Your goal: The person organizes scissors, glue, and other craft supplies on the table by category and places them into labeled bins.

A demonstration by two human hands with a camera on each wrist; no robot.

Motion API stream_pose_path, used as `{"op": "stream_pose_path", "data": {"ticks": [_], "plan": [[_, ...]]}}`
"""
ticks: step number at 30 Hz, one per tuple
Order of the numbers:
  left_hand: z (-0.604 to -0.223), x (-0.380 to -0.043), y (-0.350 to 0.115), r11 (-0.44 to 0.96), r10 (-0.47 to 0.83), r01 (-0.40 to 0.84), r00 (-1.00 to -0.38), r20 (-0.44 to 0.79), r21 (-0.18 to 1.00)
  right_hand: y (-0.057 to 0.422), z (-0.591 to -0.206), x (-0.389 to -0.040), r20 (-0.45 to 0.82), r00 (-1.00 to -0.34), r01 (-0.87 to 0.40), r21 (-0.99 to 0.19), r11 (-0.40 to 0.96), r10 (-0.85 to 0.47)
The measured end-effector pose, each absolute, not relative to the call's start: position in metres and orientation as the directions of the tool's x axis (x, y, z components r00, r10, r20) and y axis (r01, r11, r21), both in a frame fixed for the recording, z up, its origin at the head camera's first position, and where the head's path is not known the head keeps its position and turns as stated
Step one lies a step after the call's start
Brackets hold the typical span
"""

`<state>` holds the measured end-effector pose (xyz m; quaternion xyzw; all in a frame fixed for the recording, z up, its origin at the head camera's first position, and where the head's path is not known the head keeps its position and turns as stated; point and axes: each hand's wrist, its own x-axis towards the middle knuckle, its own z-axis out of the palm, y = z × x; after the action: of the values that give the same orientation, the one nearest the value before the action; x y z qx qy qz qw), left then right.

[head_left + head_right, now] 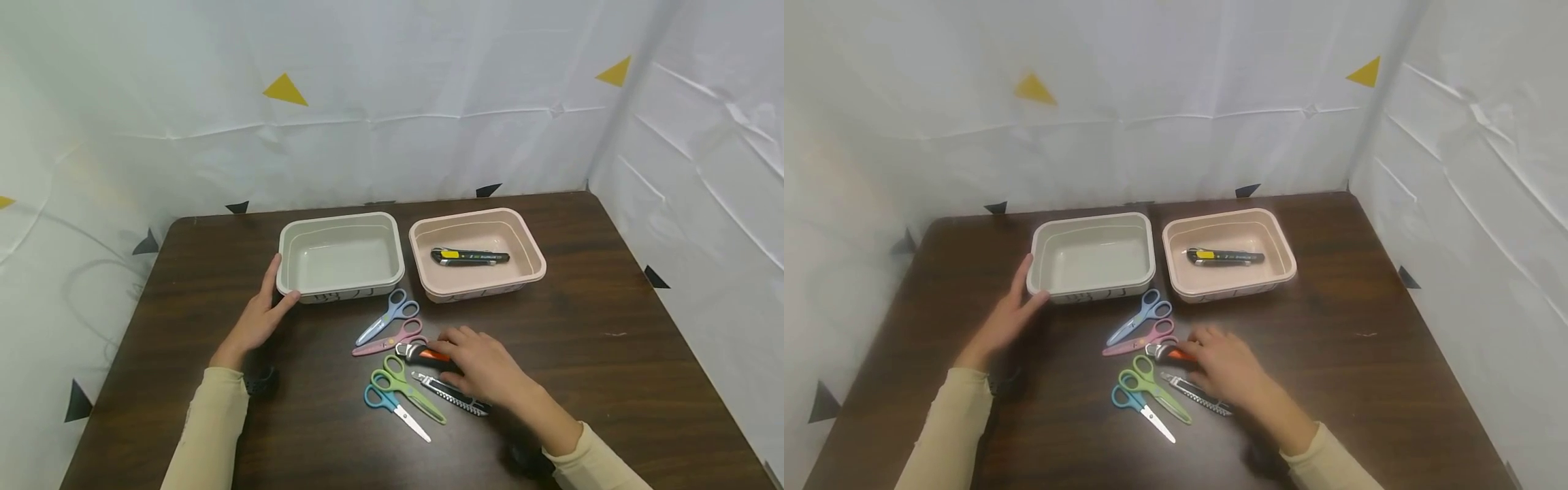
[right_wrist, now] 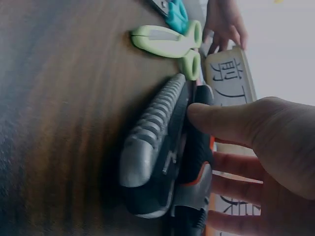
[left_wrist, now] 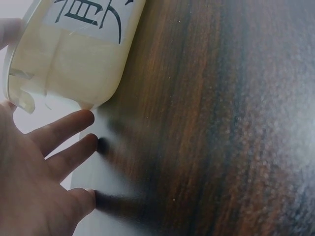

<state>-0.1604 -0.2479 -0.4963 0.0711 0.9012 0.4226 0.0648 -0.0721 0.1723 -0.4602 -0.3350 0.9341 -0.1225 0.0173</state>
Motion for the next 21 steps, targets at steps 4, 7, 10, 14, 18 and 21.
{"op": "stream_pose_path", "data": {"ticks": [4, 7, 10, 14, 18, 21], "plan": [[-0.4985, -0.16, -0.2492, 0.631, 0.177, 0.077, -0.983, -0.047, 0.772, 0.1698, -0.4632, -0.0707, 0.052, -0.783, -0.612, -0.243, 0.753, -0.62], [-0.499, -0.1597, -0.2503, 0.629, 0.177, 0.081, -0.983, -0.041, 0.773, 0.1677, -0.4648, -0.0711, 0.053, -0.788, -0.606, -0.241, 0.758, -0.614], [-0.4994, -0.1595, -0.2506, 0.628, 0.176, 0.078, -0.983, -0.044, 0.774, 0.166, -0.467, -0.0721, 0.04, -0.79, -0.603, -0.232, 0.764, -0.611], [-0.5001, -0.1595, -0.2492, 0.62, 0.18, 0.082, -0.983, -0.04, 0.78, 0.1651, -0.4692, -0.0729, 0.026, -0.794, -0.596, -0.223, 0.771, -0.607], [-0.5005, -0.1596, -0.2474, 0.616, 0.178, 0.08, -0.983, -0.039, 0.784, 0.1648, -0.4704, -0.0727, 0.022, -0.798, -0.591, -0.223, 0.775, -0.602], [-0.5007, -0.1597, -0.2475, 0.62, 0.167, 0.07, -0.985, -0.045, 0.781, 0.1643, -0.4711, -0.0726, 0.026, -0.798, -0.592, -0.22, 0.775, -0.602]]}}
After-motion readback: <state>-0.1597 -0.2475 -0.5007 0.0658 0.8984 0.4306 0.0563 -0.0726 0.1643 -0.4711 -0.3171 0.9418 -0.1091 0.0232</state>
